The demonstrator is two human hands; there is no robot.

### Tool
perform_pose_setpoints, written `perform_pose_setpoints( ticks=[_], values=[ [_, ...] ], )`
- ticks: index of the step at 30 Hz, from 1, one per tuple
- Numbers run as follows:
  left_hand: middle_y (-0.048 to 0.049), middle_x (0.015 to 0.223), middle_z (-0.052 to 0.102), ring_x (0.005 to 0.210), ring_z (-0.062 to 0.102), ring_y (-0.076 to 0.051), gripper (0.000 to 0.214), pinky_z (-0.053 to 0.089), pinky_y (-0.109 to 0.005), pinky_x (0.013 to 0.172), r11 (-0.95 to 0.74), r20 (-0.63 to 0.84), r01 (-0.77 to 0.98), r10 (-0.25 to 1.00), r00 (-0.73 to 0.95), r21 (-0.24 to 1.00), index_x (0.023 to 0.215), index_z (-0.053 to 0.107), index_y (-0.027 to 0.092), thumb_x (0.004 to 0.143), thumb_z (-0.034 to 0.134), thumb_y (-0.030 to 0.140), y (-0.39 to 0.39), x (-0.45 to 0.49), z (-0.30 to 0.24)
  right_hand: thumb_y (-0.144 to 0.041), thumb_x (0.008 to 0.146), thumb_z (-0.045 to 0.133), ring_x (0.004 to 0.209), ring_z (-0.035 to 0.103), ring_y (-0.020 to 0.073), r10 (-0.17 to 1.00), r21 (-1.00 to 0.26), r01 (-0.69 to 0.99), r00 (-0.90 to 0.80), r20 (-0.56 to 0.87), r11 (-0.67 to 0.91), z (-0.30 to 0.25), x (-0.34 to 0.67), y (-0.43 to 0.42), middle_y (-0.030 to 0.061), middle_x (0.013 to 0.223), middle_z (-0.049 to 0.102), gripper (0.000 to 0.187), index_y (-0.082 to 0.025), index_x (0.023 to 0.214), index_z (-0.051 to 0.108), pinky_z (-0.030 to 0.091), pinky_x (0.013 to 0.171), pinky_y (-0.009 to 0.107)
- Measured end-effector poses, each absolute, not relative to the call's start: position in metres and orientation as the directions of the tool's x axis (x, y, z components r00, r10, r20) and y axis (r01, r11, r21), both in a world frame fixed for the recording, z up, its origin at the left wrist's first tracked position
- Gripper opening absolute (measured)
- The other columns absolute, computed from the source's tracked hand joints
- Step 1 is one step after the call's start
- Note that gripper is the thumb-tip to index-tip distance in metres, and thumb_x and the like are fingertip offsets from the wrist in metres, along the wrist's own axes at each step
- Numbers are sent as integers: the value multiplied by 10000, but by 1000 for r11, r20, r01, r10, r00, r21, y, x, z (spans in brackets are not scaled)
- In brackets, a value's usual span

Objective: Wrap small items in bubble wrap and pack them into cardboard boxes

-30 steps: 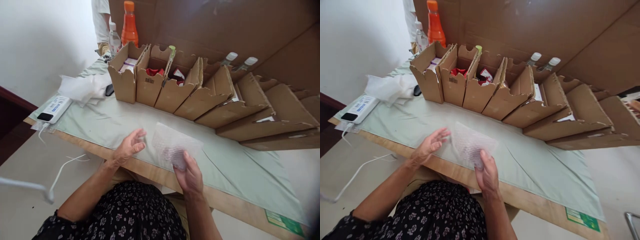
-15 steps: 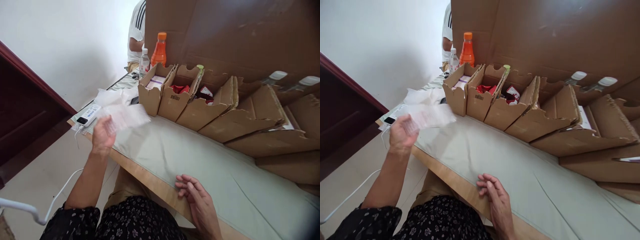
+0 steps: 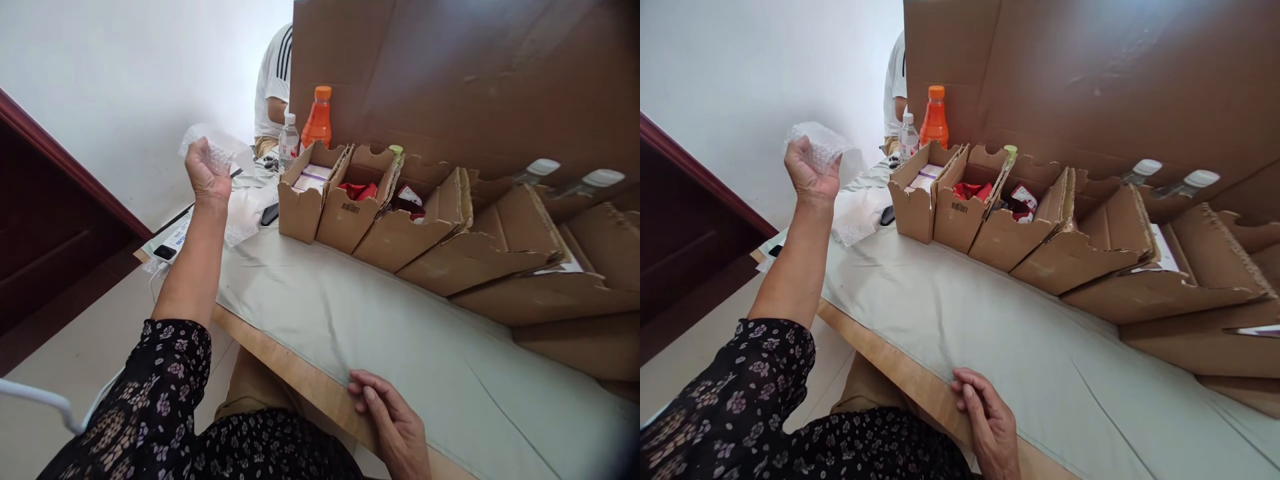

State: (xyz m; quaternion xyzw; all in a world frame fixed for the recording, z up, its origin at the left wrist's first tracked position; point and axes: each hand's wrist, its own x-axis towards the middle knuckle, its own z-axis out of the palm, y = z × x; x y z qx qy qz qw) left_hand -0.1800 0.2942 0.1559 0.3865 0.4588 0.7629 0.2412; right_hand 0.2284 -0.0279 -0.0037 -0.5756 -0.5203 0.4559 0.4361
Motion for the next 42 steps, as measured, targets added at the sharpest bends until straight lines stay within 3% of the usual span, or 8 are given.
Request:
perform_pose_setpoints(
  ticks=[3, 8, 13, 15, 17, 22, 35, 42],
  values=[
    [-64, 1181, 719, 1234, 668, -194, 166, 582, -293, 987, -339, 224, -37, 695, -683, 940, 1058, 578, 206, 937, 582, 320, 292, -180, 136, -530, 905, 695, 606, 707, 164, 997, -976, 211, 57, -46, -57, -5, 227, -29, 104, 896, 802, 344, -220, 970, 830, 655, 667, 280],
    [-86, 1055, 711, 1091, 710, -275, 275, 587, -465, 975, -28, 11, -8, 602, -798, 1000, 1031, 604, 173, 758, 633, 196, 262, -178, 90, -532, 913, 683, 677, 745, 187, 997, -973, 224, 59, -45, -57, -6, 226, -31, 126, 991, 804, 347, -222, 964, 831, 654, 647, 272],
    [-128, 1513, 495, 1384, 514, -253, 648, 400, -420, 1197, 27, 152, 185, 457, -876, 982, 1388, 479, 203, 748, 568, 154, 198, -145, 50, -548, 902, 692, 659, 733, 185, 996, -973, 218, 61, -63, -75, -6, 227, -31, 124, 991, 803, 361, -221, 966, 830, 657, 652, 290],
    [-130, 1516, 505, 1399, 499, -272, 615, 415, -445, 1184, 67, 299, 405, 569, -766, 912, 1414, 487, 224, 803, 554, 193, 162, -106, 27, -548, 899, 697, 640, 714, 176, 996, -975, 207, 52, -69, -79, -7, 227, -31, 118, 974, 801, 359, -221, 969, 828, 656, 665, 301],
    [-158, 1477, 556, 1435, 473, -313, 504, 361, -509, 1219, 9, 357, 683, 848, -393, 730, 1352, 576, 225, 850, 537, 224, 129, -62, 3, -538, 903, 698, 646, 706, 173, 996, -979, 187, 46, -72, -79, -8, 227, -29, 112, 968, 796, 346, -224, 972, 825, 650, 671, 304],
    [-142, 1403, 666, 1407, 514, -386, 333, 328, -560, 1227, -212, 273, 728, 961, 36, 652, 1087, 751, 254, 769, 651, 255, 77, 0, -28, -492, 923, 677, 722, 714, 188, 996, -988, 131, 49, -72, -78, -9, 218, -33, 92, 951, 784, 291, -244, 983, 816, 611, 655, 297],
    [-139, 1375, 676, 1371, 544, -397, 366, 371, -591, 1171, -318, 373, 848, 915, 156, 424, 1156, 722, 287, 885, 509, 409, 77, -13, -45, -281, 951, 543, 812, 731, 169, 997, -996, 86, 73, 10, 4, -15, 208, -46, 40, 856, 747, 244, -204, 1021, 764, 538, 702, 272],
    [-191, 1413, 646, 1370, 546, -369, 427, 395, -538, 1157, -313, 345, 897, 917, 200, 312, 1172, 718, 146, 950, 443, 385, 77, -14, -41, -301, 935, 578, 889, 728, 180, 992, -983, 174, 101, 75, 56, 0, 234, -56, 40, 948, 784, 214, -225, 996, 768, 567, 785, 307]
  ],
)
